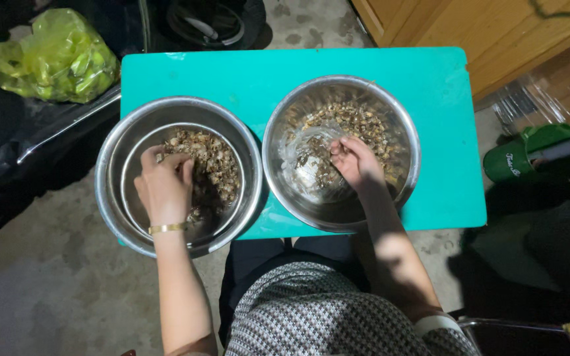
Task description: The person peels small nuts by hand, removing the shells and placing the kernels into a metal bowl.
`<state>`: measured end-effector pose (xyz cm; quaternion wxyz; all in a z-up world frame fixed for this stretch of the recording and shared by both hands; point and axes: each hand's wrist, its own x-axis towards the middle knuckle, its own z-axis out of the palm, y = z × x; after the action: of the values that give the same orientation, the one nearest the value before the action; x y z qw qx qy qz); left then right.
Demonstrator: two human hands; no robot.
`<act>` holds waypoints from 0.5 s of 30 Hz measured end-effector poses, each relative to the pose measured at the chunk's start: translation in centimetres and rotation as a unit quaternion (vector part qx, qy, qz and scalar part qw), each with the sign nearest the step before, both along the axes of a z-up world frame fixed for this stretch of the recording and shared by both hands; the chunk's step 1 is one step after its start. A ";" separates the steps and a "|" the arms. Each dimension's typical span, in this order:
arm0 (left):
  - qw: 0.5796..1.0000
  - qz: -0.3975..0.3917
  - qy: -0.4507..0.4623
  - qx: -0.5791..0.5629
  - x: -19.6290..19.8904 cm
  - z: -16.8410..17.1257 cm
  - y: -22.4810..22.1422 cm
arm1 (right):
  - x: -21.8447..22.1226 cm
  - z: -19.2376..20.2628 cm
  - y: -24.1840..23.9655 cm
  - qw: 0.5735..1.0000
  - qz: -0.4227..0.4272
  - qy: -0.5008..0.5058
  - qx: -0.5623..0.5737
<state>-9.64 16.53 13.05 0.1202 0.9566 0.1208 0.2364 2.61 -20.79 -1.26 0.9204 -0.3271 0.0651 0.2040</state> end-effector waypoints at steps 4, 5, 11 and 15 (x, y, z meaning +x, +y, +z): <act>0.989 -0.109 0.034 -0.091 2.4 0.1 -3.8 | 0.4 -2.0 -0.5 0.999 -0.046 -0.001 0.005; 0.985 -0.146 0.050 -0.076 3.1 -0.2 -5.4 | 0.6 -2.1 -0.6 0.999 -0.046 -0.002 0.006; 0.933 -0.202 0.294 -0.042 11.1 -7.6 -14.8 | 0.4 -2.0 -0.9 0.996 -0.087 -0.003 0.025; 0.936 -0.154 0.313 0.052 16.2 -15.5 -18.4 | 0.1 -0.5 -0.5 0.996 -0.086 0.001 0.020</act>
<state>6.59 -1.89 -2.43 0.0619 0.9940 -0.0092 -0.0902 2.67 -21.30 -1.75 0.9409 -0.3017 0.0896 0.1254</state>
